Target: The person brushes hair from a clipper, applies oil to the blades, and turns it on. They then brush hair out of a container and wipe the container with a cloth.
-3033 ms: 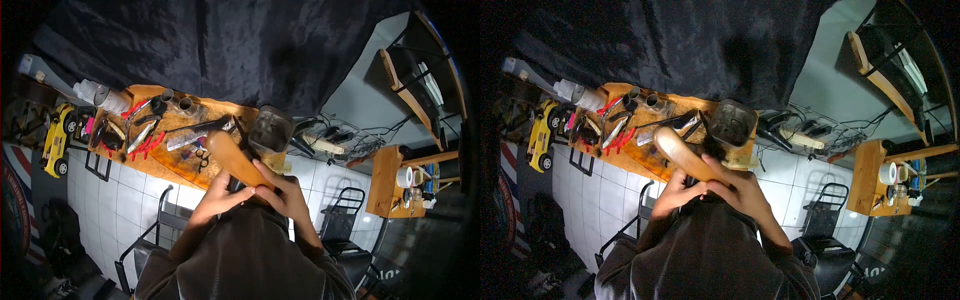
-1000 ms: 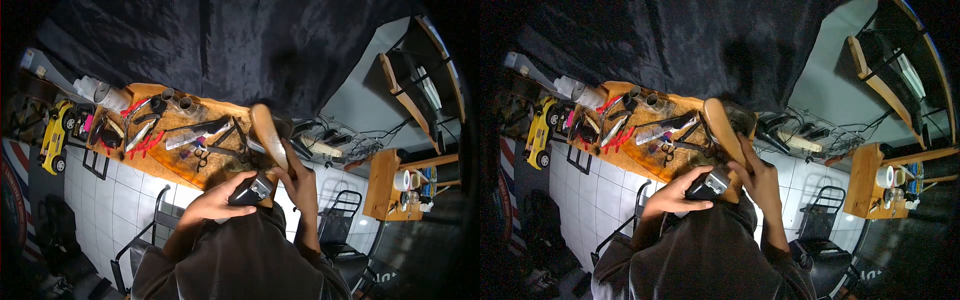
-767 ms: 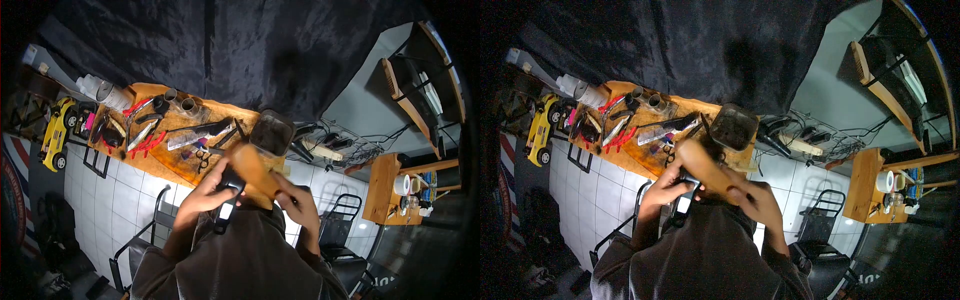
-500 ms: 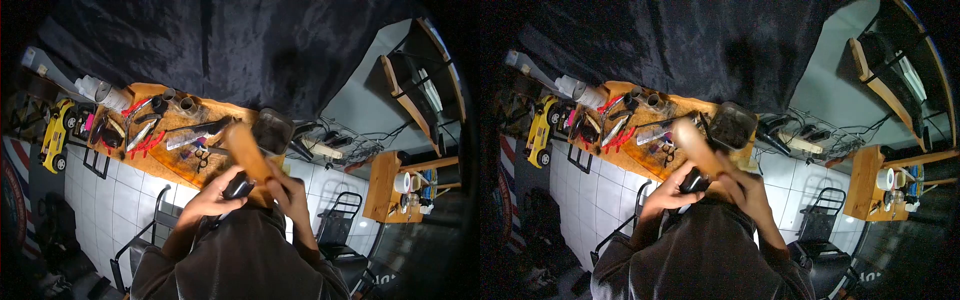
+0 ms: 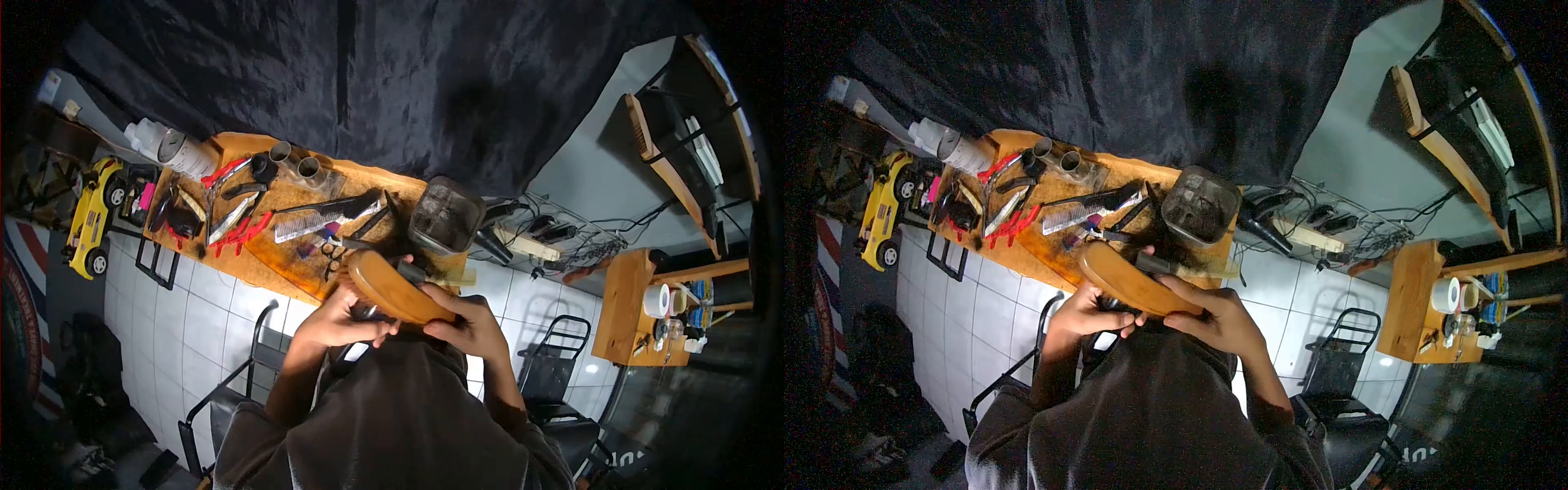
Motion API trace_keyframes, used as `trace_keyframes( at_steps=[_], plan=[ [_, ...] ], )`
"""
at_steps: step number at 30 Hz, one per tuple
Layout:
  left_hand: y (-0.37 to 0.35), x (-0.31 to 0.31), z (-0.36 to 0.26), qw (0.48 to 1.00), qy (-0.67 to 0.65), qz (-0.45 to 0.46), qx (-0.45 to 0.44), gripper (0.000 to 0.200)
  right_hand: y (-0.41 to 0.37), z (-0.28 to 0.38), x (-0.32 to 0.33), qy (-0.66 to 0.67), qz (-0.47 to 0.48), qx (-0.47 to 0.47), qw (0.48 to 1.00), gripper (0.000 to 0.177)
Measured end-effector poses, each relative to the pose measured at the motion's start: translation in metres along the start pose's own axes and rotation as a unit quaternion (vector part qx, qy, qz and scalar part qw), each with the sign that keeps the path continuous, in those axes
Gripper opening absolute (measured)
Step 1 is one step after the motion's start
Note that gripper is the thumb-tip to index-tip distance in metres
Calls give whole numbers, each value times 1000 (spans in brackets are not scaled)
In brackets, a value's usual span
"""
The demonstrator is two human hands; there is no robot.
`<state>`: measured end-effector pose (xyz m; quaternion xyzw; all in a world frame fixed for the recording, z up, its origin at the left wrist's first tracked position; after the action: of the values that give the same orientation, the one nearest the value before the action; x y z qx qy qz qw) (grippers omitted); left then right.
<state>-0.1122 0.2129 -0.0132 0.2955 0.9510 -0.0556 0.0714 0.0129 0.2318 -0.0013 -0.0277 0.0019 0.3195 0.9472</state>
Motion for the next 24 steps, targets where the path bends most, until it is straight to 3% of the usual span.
trace_keyframes(
  at_steps=[3,7,8,10,13,15,16,19,20,23,24],
  plan=[
    [-7,10,22,999,-25,-19,10,70,3,22,10,-78,-52,99,991,55],
    [-5,-8,-6,995,-86,42,-10,78,8,5,45,-79,-172,-12,982,48],
    [-7,-11,-5,991,-123,53,-14,83,5,11,48,-113,-178,71,975,48],
    [-7,-7,-8,989,-144,19,-13,82,0,7,46,-6,-133,67,989,46],
    [-5,2,-4,991,-132,-14,-6,81,-9,9,32,0,-98,-27,995,47],
    [-11,9,7,993,-106,-53,22,77,-9,45,17,-179,-82,130,972,48],
    [-14,10,16,995,-87,-31,45,66,-10,48,13,-170,-57,106,978,50],
    [-7,7,3,997,-58,-1,-50,57,-5,55,-8,-172,18,140,975,51],
    [-9,-4,12,998,-20,51,23,58,-1,62,-7,-196,-3,131,972,53],
    [0,-5,-2,998,-4,52,19,58,1,36,20,-152,-107,155,970,52],
    [0,-6,-7,999,5,44,5,61,3,26,34,-165,-144,102,970,50]
  ],
)
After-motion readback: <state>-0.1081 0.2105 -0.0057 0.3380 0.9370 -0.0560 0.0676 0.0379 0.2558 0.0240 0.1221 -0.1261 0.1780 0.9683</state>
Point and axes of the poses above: each hand's wrist, its own y-axis towards the middle knuckle, its own x-axis out of the back of the hand, z = x × y, the point moved 10 cm from there along y, towards the middle knuckle, and after that the axes turned 14 degrees about y, right-handed, at the moved point
